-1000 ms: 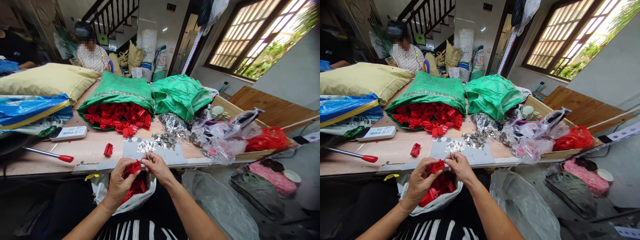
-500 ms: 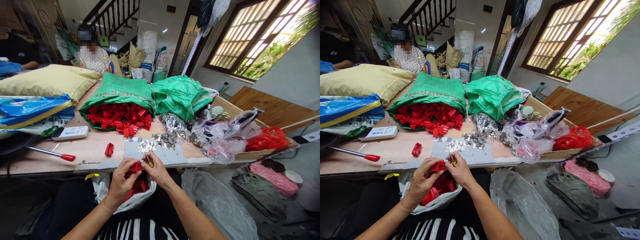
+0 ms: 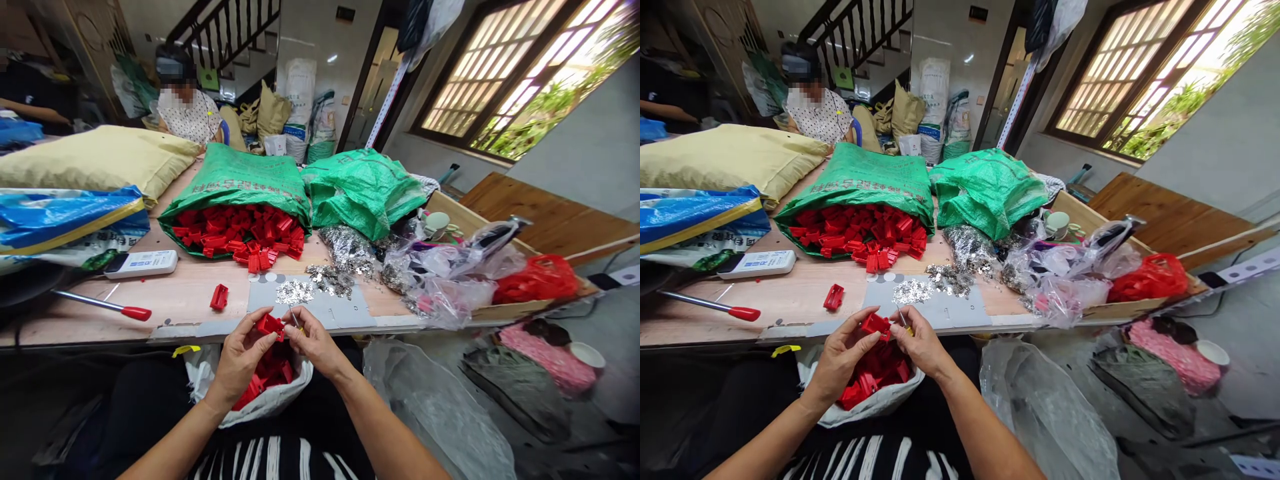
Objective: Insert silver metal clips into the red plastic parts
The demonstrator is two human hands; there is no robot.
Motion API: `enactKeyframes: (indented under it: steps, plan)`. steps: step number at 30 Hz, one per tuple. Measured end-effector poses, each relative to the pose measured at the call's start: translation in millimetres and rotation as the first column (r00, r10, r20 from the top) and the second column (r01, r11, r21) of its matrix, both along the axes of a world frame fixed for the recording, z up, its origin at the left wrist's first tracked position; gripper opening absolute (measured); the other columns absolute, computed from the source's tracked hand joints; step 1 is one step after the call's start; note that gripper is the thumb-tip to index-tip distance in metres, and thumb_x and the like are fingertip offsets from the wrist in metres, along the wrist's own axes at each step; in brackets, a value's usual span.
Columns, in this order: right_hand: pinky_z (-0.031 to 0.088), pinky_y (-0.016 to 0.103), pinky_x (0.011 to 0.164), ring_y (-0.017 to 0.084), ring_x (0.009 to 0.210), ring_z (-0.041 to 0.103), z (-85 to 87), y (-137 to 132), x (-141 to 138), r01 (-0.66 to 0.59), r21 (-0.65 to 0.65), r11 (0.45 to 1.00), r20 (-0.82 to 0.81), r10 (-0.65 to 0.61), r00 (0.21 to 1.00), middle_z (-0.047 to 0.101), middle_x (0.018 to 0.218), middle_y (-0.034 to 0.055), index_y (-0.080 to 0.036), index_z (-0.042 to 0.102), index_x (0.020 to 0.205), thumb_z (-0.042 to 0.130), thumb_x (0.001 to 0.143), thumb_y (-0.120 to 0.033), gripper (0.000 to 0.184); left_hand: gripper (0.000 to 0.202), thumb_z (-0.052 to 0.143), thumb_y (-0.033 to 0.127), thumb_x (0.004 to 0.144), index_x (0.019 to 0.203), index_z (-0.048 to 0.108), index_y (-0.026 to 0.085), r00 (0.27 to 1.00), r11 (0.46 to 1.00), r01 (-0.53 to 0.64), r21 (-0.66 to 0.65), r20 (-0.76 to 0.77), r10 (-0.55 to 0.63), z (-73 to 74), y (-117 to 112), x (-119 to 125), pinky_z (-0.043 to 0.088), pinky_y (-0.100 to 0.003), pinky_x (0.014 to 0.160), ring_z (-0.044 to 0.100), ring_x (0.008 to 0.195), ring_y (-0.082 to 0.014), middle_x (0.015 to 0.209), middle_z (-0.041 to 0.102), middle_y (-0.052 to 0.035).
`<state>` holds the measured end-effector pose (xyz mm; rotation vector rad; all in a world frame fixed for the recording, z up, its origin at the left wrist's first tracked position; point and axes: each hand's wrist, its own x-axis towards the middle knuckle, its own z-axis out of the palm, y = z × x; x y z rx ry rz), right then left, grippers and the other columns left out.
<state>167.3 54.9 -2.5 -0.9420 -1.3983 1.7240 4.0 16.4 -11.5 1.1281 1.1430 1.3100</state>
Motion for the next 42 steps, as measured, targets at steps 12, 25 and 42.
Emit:
enactKeyframes:
  steps: [12,25,42]
  plan:
    - [0.041,0.027,0.070,0.014,0.076,0.051,-5.6,6.7,18.2,-0.032,0.391,0.920,0.433,-0.153,0.888,0.051,0.087,0.0020,-0.021,0.062,0.109,0.046,0.092,-0.030,0.025,0.039,0.068,0.028,0.075,0.113,0.058,0.020,0.995,0.995,0.102,-0.021,0.000,-0.102,-12.3,16.5,-6.5,0.054,-0.030,0.080,0.066,0.083,-0.0164,0.095,0.069,-0.0034]
    - [0.043,0.027,0.079,0.016,0.086,0.059,-16.4,15.3,9.2,-0.189,0.532,0.825,0.645,-0.251,0.722,0.065,0.091,0.0038,-0.021,0.067,0.095,0.056,0.084,-0.014,0.017,0.037,0.064,0.017,0.073,0.109,0.065,0.022,0.818,0.962,0.218,0.163,-0.568,-0.089,-23.0,50.5,-24.3,0.050,-0.033,0.087,0.066,0.091,-0.0194,0.099,0.072,-0.0036]
    - [0.043,0.027,0.079,0.016,0.086,0.060,-16.8,19.4,9.6,-0.233,0.506,0.830,0.671,-0.210,0.712,0.065,0.090,0.0037,-0.022,0.068,0.093,0.055,0.084,-0.013,0.018,0.038,0.065,0.017,0.071,0.109,0.067,0.023,0.865,0.966,0.233,0.108,-0.477,-0.156,-33.5,55.0,-29.6,0.052,-0.033,0.086,0.067,0.092,-0.0202,0.100,0.072,-0.0039]
